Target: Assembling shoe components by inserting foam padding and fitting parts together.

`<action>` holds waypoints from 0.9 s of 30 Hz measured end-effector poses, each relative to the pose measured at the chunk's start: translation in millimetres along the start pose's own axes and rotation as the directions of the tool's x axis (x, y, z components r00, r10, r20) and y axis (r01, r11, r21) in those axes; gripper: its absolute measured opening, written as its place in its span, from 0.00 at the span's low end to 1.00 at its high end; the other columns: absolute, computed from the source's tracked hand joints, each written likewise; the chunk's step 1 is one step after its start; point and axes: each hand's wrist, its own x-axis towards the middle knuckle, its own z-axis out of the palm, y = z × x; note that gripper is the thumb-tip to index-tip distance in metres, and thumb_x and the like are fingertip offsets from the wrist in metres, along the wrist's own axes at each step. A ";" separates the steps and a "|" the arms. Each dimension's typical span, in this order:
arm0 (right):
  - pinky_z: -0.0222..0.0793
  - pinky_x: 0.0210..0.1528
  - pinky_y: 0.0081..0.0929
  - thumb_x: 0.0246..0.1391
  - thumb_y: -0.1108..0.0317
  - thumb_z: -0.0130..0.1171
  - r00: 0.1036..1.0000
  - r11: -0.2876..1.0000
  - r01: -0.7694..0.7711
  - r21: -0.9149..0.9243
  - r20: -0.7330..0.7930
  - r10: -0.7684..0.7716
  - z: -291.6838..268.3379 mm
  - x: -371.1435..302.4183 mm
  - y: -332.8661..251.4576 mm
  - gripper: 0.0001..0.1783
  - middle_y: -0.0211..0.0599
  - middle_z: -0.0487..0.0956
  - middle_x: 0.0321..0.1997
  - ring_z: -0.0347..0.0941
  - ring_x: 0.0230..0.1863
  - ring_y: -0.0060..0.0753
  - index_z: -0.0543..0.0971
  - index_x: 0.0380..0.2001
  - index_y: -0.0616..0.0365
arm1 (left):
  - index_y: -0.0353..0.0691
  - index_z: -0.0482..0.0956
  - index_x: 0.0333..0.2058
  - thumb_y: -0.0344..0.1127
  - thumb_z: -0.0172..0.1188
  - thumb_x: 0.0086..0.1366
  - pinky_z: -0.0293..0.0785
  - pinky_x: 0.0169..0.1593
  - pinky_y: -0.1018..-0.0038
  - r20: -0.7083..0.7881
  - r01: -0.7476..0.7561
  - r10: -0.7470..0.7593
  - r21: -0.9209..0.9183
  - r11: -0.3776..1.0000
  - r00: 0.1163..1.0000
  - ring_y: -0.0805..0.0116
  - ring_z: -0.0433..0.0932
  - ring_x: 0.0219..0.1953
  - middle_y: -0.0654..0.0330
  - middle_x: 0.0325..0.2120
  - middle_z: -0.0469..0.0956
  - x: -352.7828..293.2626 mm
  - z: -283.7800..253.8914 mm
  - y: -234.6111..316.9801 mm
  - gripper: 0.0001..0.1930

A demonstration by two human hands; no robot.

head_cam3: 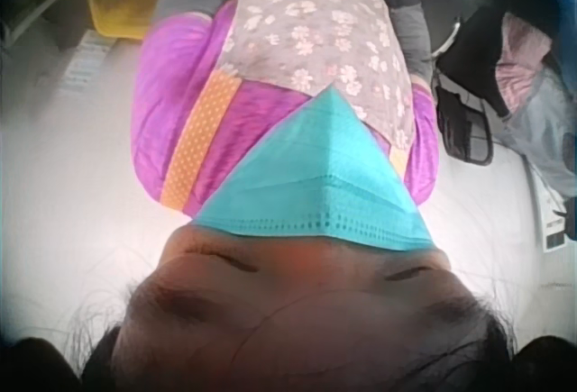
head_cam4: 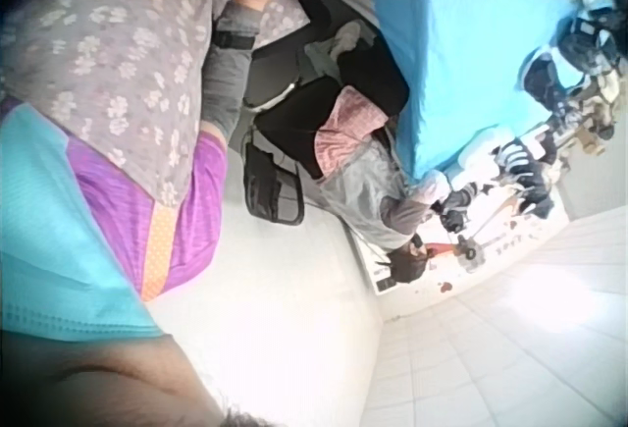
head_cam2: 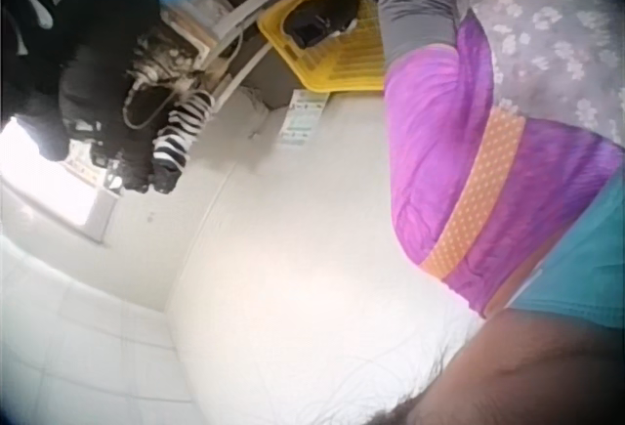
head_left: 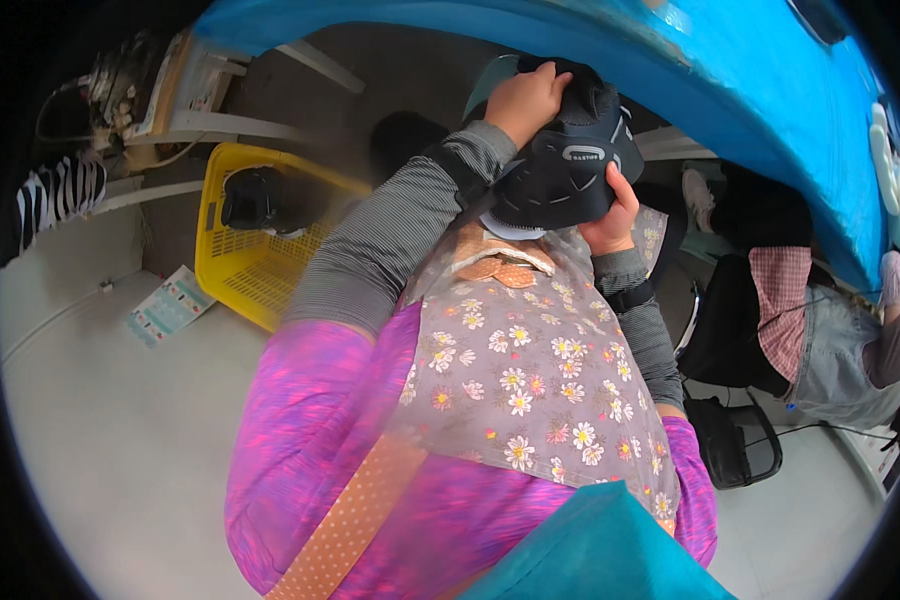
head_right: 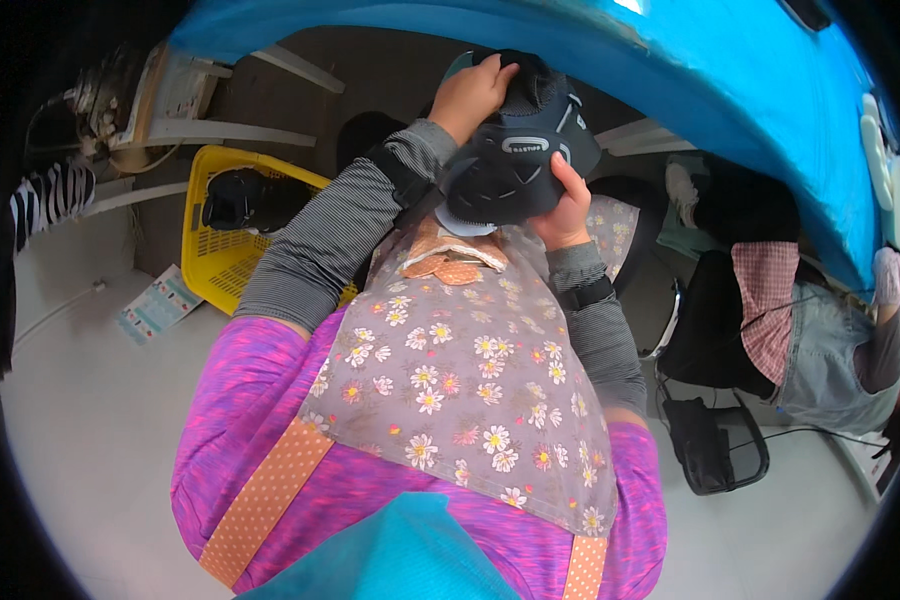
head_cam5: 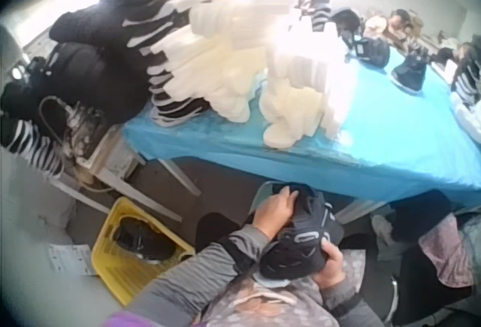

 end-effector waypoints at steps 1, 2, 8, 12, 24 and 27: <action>0.68 0.62 0.41 0.62 0.59 0.51 1.000 1.000 -0.008 -0.011 0.008 0.008 -5.8 0.5 2.1 0.23 0.45 0.79 0.54 0.76 0.55 0.43 0.73 0.54 0.63 | 0.38 0.76 0.37 0.52 0.48 0.71 0.71 0.36 0.47 -0.015 0.008 -0.008 -0.022 1.000 1.000 0.37 0.77 0.33 0.42 0.27 0.79 -4.3 -1.4 -1.5 0.21; 0.68 0.62 0.41 0.62 0.59 0.51 1.000 1.000 -0.015 -0.015 -0.008 0.015 -9.8 0.5 2.1 0.23 0.44 0.79 0.54 0.76 0.55 0.43 0.73 0.55 0.63 | 0.38 0.76 0.37 0.52 0.48 0.71 0.71 0.36 0.47 -0.028 0.010 -0.011 -0.029 1.000 1.000 0.37 0.77 0.33 0.42 0.27 0.79 -7.1 -2.6 -2.4 0.21; 0.69 0.62 0.46 0.62 0.57 0.49 0.998 0.984 -0.052 0.173 0.054 0.044 -10.9 -3.4 -2.6 0.25 0.45 0.78 0.55 0.75 0.56 0.46 0.73 0.55 0.62 | 0.38 0.76 0.33 0.46 0.53 0.69 0.74 0.29 0.54 -0.192 -0.136 0.126 -0.041 0.990 0.973 0.42 0.78 0.27 0.46 0.22 0.79 -18.0 -53.1 36.9 0.16; 0.68 0.62 0.48 0.63 0.55 0.47 0.994 0.972 -0.027 0.235 0.113 0.000 -23.1 2.0 -0.1 0.26 0.47 0.77 0.56 0.75 0.56 0.48 0.73 0.56 0.63 | 0.37 0.76 0.32 0.46 0.52 0.69 0.75 0.32 0.54 -0.154 -0.096 0.111 0.106 0.990 0.982 0.43 0.79 0.29 0.46 0.23 0.80 -21.5 -60.7 54.3 0.17; 0.68 0.62 0.44 0.63 0.59 0.49 0.993 0.954 -0.103 0.282 -0.030 0.116 -49.9 18.5 12.8 0.22 0.46 0.79 0.54 0.76 0.54 0.46 0.75 0.53 0.64 | 0.36 0.76 0.34 0.49 0.48 0.70 0.74 0.38 0.48 -0.032 0.141 -0.142 -0.039 0.989 0.989 0.38 0.79 0.34 0.42 0.28 0.80 -21.1 0.2 4.4 0.20; 0.66 0.63 0.45 0.63 0.58 0.48 0.991 0.946 -0.128 0.298 0.010 0.131 -48.2 18.6 14.8 0.23 0.46 0.79 0.55 0.75 0.56 0.47 0.74 0.54 0.64 | 0.35 0.75 0.35 0.51 0.48 0.71 0.71 0.40 0.48 -0.064 0.192 -0.202 -0.136 0.972 0.977 0.36 0.77 0.36 0.40 0.28 0.79 -22.7 5.3 2.3 0.21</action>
